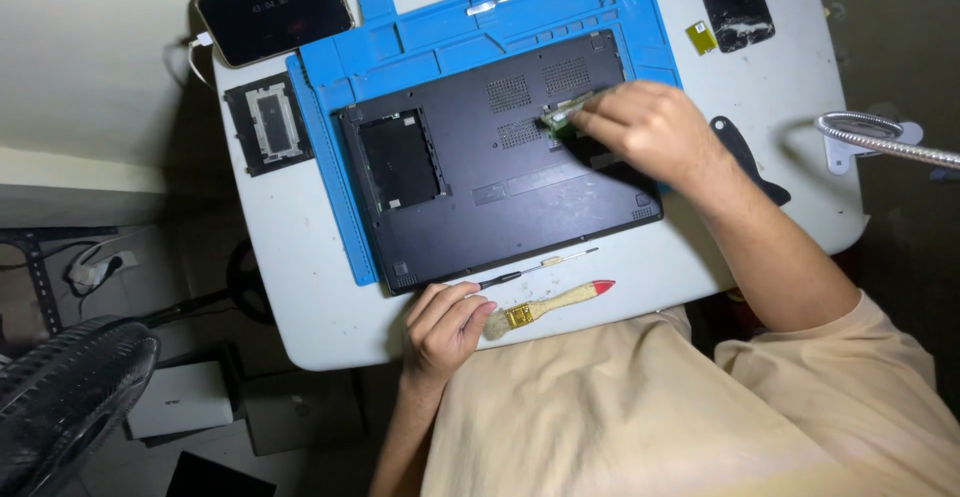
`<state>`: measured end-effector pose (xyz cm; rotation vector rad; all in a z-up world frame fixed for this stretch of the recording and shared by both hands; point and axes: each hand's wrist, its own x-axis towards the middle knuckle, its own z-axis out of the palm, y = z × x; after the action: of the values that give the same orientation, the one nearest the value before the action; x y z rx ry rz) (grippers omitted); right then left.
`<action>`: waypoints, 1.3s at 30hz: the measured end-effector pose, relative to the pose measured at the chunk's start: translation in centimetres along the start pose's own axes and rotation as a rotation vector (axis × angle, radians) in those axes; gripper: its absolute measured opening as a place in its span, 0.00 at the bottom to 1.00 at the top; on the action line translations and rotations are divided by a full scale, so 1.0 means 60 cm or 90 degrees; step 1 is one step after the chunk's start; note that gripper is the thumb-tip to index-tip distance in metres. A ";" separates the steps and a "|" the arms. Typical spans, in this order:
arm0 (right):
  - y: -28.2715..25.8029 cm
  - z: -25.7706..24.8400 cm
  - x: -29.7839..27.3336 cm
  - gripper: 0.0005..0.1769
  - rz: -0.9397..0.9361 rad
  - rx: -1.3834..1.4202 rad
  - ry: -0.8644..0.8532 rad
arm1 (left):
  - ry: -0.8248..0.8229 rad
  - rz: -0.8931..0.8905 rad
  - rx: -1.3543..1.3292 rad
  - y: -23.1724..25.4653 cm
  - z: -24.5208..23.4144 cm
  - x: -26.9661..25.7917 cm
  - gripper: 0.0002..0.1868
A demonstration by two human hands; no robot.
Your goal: The person handles a disassembled laptop on a blue anti-static mat, repeatedly picking up and placing down a screwdriver with a small screw attached. They then place a black rectangular cover onto the laptop chassis and press it into place.
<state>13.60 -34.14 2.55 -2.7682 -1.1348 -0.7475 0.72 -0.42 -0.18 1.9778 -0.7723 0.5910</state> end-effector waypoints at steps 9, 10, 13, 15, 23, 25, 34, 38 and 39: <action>-0.030 0.034 -0.046 0.08 0.005 -0.046 0.104 | 0.036 0.008 0.004 0.000 0.007 -0.005 0.15; -0.028 0.036 -0.046 0.09 0.010 -0.049 0.123 | 0.040 0.013 0.007 -0.001 0.008 -0.006 0.15; -0.030 0.032 -0.038 0.09 0.018 -0.053 0.138 | 0.030 0.008 0.008 -0.001 0.007 -0.008 0.15; -0.026 0.036 -0.039 0.09 0.019 -0.050 0.137 | 0.031 0.012 0.009 -0.002 0.008 -0.007 0.15; -0.025 0.045 -0.042 0.08 0.009 -0.033 0.140 | 0.033 0.007 0.015 -0.003 0.008 -0.011 0.15; -0.029 0.043 -0.041 0.08 0.007 -0.031 0.138 | 0.024 -0.001 0.012 -0.001 0.007 -0.011 0.14; -0.029 0.047 -0.038 0.08 0.009 -0.029 0.134 | 0.024 0.000 0.007 0.002 0.007 -0.009 0.14; -0.030 0.045 -0.037 0.08 0.005 -0.026 0.133 | 0.017 0.001 0.013 0.002 0.006 -0.013 0.15; -0.030 0.044 -0.037 0.08 0.005 -0.034 0.132 | 0.016 0.002 0.013 0.002 0.006 -0.015 0.15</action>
<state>12.10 -33.63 -1.01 -2.6578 -1.0789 -1.0491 0.08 -0.55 -0.88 1.9849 -0.7567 0.6272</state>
